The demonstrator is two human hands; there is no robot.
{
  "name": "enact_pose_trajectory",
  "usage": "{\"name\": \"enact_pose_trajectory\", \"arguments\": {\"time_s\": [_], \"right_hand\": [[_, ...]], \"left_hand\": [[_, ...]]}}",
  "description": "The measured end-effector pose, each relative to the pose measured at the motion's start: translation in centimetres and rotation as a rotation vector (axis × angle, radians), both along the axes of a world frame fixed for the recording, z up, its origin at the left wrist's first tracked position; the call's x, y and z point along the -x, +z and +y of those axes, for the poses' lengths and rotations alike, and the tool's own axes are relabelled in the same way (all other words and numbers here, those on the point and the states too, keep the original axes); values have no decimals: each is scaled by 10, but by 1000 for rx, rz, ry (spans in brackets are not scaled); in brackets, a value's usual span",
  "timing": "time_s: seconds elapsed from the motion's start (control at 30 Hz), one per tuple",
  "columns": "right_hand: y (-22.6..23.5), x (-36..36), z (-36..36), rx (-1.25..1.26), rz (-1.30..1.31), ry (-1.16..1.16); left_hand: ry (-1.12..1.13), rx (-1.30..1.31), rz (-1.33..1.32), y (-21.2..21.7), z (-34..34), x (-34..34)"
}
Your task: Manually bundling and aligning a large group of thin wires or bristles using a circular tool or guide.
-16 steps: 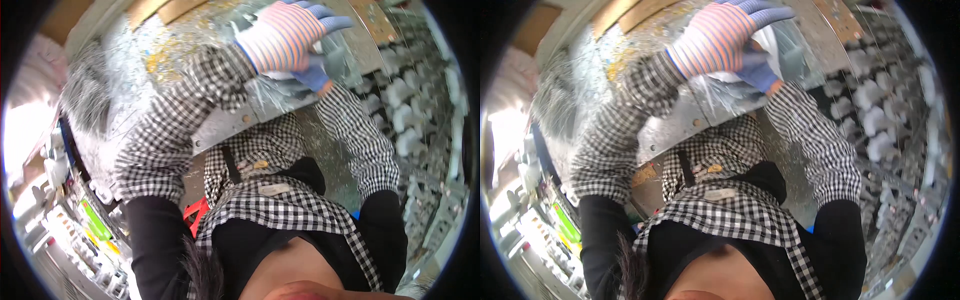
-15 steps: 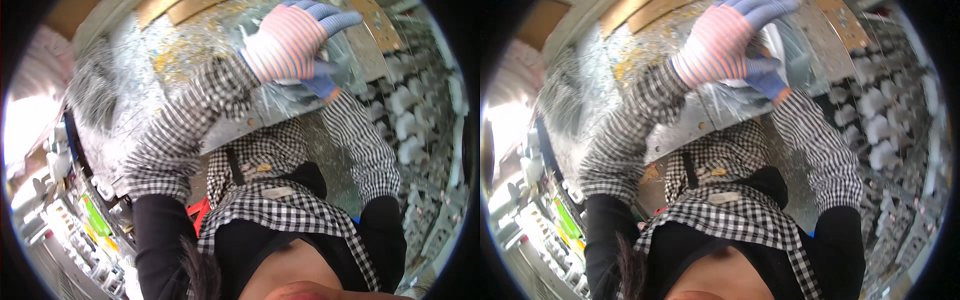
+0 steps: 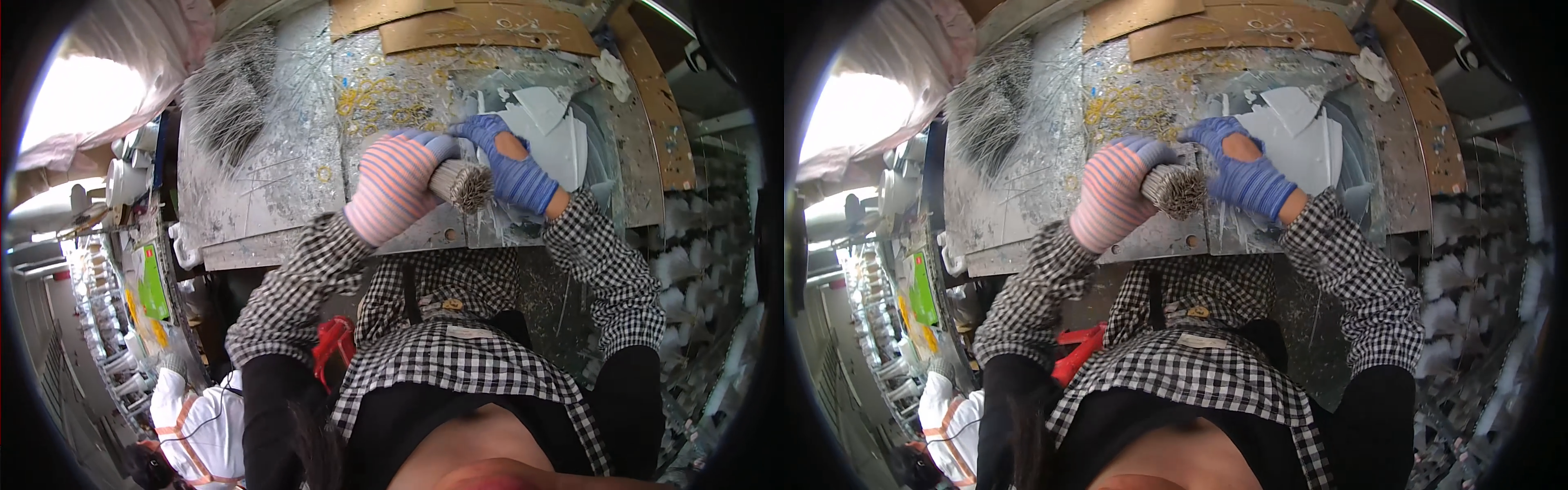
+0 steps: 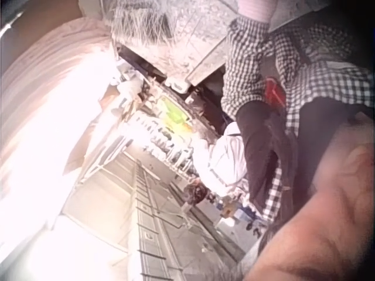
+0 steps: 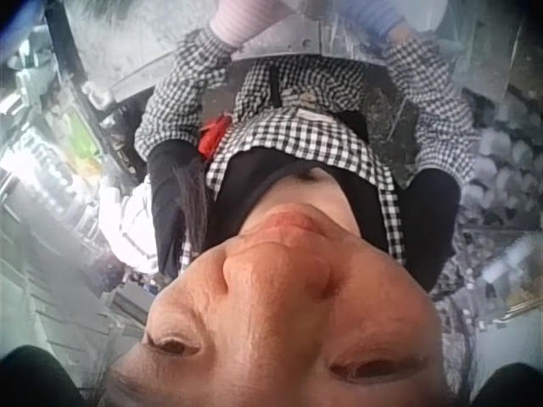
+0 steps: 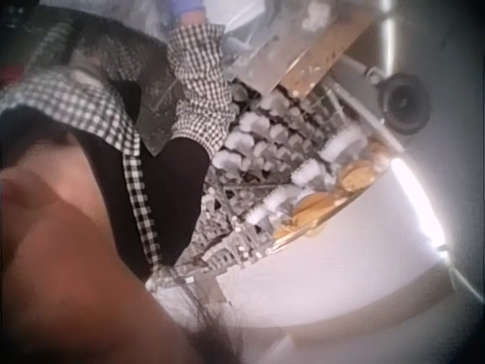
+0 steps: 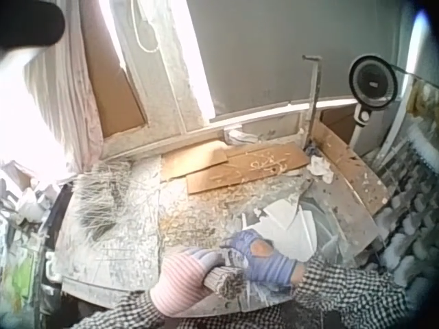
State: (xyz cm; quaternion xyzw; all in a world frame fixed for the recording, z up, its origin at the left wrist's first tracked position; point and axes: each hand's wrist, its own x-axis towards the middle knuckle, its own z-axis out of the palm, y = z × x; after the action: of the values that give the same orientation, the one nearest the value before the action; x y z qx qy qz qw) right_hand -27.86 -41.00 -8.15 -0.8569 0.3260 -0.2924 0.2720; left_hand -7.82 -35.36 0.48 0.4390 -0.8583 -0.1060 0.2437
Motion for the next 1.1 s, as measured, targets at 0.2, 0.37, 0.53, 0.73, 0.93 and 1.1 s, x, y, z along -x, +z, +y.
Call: {"name": "enact_pose_trajectory", "arguments": {"time_s": [0.2, 0.37, 0.53, 0.73, 0.93, 1.1], "right_hand": [[-2, -54, -58, 53, 248, 66], [-18, -96, -84, 322, 674, 43], [-51, -113, -89, 616, 709, -3], [21, -126, -32, -583, -296, 226], [56, -129, 12, -952, -713, 499], [78, -136, 41, -1080, -441, 637]], "left_hand": [[91, -286, -1017, -56, 9, -38], [220, -356, -685, -15, 17, -52], [419, -709, 589, 9, 35, -68], [491, -572, 934, -1, 24, -100], [593, -528, 835, -11, 36, -139], [558, -627, 979, -4, 69, -139]]}}
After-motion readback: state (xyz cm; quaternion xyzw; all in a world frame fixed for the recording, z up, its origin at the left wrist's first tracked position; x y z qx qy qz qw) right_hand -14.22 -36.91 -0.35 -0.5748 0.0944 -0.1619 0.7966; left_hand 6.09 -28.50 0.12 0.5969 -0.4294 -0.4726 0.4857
